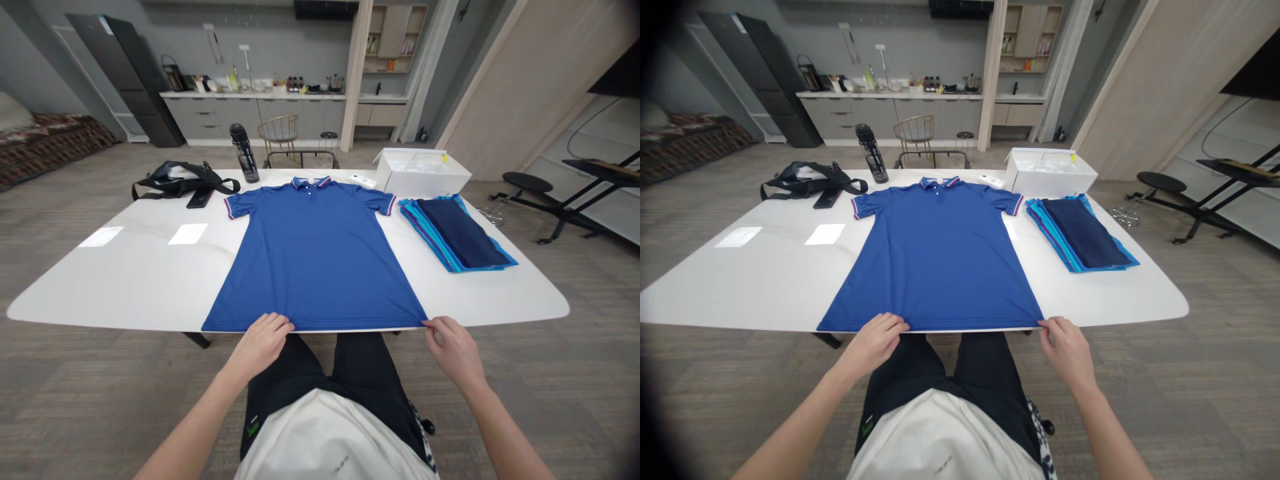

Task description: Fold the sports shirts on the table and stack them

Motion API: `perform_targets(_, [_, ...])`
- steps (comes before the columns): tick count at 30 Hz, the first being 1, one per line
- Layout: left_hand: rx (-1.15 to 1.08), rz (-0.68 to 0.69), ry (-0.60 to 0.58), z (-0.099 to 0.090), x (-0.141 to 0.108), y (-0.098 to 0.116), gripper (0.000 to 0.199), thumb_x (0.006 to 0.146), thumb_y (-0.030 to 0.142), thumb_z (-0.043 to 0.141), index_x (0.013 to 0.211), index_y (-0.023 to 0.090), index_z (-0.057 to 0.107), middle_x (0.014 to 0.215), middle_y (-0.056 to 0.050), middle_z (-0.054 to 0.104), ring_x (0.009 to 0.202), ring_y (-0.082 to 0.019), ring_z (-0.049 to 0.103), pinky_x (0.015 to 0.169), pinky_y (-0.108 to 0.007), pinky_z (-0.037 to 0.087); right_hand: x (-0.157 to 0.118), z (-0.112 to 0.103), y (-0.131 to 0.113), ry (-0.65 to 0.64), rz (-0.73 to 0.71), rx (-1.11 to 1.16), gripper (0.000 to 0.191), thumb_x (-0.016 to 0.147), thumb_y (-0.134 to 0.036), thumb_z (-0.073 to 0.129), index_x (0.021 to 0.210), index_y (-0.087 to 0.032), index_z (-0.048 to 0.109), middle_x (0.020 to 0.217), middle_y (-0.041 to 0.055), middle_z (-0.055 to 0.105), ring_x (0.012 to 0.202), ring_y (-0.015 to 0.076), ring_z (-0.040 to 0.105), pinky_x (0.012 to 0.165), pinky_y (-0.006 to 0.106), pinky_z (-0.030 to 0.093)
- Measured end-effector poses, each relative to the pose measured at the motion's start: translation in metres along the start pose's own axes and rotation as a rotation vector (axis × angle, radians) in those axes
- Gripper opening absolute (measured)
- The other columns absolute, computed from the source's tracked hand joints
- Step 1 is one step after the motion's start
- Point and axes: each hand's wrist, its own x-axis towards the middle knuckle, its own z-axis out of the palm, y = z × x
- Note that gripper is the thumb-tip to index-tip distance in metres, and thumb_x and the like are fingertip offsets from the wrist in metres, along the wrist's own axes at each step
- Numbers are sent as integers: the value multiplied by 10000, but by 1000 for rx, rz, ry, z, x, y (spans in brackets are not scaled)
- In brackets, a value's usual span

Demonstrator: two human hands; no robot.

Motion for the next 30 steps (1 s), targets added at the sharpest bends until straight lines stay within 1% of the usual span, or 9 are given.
perform_targets(3, [-126,-54,52,-6,3,-3,276,980,116,433,1089,229,659,1075,-59,692,984,-182,652,928,-360,511,7,-3,-6,18,23,-9,155,953,-236,519,993,-221,668,900,59,694,874,241,665,855,399,506])
perform_targets(5, [-165,-157,127,-10,9,-13,271,1012,174,416,1113,226,662,1123,-72,690,1040,-184,654,973,-361,514,18,-4,-15,16,35,39,166,965,-264,521,1031,-226,669,927,67,696,900,249,667,880,416,516])
perform_targets(8, [-66,-320,221,-10,17,-33,309,1034,292,429,1234,202,647,1302,-129,644,1206,-238,616,1068,-430,484,37,1,-34,-32,5,163,200,986,-303,504,1058,-243,681,1029,83,698,976,253,674,930,430,537])
perform_targets(13, [161,-412,103,6,11,-50,573,1001,495,477,1507,226,473,1581,-173,422,1462,-358,395,1142,-604,370,53,19,-59,-110,-40,228,266,1000,-341,484,1151,-266,690,1234,107,664,1121,279,653,984,471,546])
perform_targets(16, [182,-410,26,13,-1,-46,602,1004,523,455,1540,251,427,1586,-153,421,1464,-351,396,1135,-615,369,54,26,-60,-170,-55,158,262,998,-381,507,1131,-263,699,1106,98,702,1002,281,683,899,464,573])
perform_targets(20, [182,-417,54,5,0,-48,514,1019,478,448,1482,259,501,1518,-133,520,1396,-306,495,1120,-545,418,69,30,-50,-211,-15,99,283,1013,-425,473,992,-265,705,922,63,705,819,246,701,756,395,580])
perform_targets(24, [156,-389,84,-5,39,-73,504,1020,476,452,1456,233,517,1496,-138,537,1375,-280,514,1137,-510,412,122,46,-48,-219,-9,142,282,1012,-435,465,1003,-275,697,976,52,706,880,235,708,764,362,572])
perform_targets(28, [96,-282,29,3,113,-109,487,1029,447,438,1456,224,509,1566,-137,449,1427,-280,448,1151,-507,392,204,90,-63,-209,-12,238,262,1002,-387,481,1139,-266,669,1134,66,682,1080,246,664,937,385,535])
perform_targets(30, [79,-247,36,11,155,-126,456,1027,414,452,1421,200,538,1540,-142,475,1405,-273,466,1143,-475,401,245,118,-74,-246,-30,294,253,993,-349,505,1166,-247,658,1186,69,667,1127,234,638,986,369,506])
